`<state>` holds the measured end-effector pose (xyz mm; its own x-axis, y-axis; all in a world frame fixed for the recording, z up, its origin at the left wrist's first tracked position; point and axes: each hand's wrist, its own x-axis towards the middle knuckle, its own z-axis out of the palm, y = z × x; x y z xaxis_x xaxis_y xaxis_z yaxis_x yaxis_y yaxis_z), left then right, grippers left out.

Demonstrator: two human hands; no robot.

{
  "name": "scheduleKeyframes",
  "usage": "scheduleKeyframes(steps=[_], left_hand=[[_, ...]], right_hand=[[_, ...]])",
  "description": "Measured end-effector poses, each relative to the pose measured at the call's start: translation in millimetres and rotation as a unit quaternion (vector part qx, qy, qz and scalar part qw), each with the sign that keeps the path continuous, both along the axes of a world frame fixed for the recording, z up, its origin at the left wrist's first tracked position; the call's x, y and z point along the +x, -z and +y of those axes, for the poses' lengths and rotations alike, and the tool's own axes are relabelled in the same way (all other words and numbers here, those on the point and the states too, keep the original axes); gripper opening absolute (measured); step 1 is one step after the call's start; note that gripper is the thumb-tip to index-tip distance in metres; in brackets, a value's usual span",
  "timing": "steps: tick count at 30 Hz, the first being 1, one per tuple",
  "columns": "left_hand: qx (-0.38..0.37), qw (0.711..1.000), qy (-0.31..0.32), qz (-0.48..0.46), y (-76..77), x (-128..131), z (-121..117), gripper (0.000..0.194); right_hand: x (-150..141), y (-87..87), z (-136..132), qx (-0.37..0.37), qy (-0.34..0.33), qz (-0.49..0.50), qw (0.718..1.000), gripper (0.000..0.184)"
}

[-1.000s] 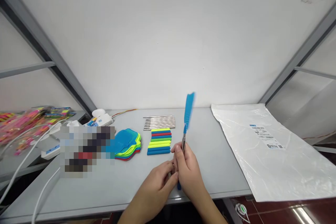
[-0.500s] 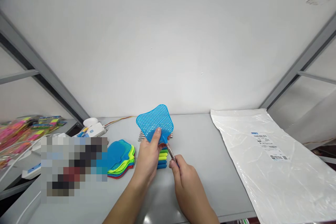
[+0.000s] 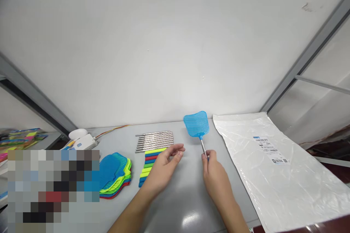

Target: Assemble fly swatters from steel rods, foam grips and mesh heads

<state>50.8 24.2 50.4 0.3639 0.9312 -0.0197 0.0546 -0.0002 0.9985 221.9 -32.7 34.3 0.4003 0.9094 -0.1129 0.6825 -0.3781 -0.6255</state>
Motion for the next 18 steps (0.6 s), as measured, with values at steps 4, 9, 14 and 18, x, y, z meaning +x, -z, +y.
scheduleKeyframes(steps=[4,9,14,18], left_hand=[[0.122,0.987,-0.022,0.104,3.4,-23,-9,0.024],[0.285,0.939,-0.080,0.174,21.4,-63,-21,0.016],[0.329,0.916,-0.103,0.204,40.8,-96,-36,0.012],[0.348,0.903,-0.122,0.219,44.9,-107,-44,0.013]], right_hand=[[20,17.0,21,-0.061,0.009,-0.156,0.986,0.036],[20,28.2,31,-0.038,-0.004,-0.203,0.978,0.040],[27,44.1,28,-0.001,-0.044,-0.269,0.962,0.040],[29,51.1,27,0.011,-0.050,-0.319,0.946,0.038]])
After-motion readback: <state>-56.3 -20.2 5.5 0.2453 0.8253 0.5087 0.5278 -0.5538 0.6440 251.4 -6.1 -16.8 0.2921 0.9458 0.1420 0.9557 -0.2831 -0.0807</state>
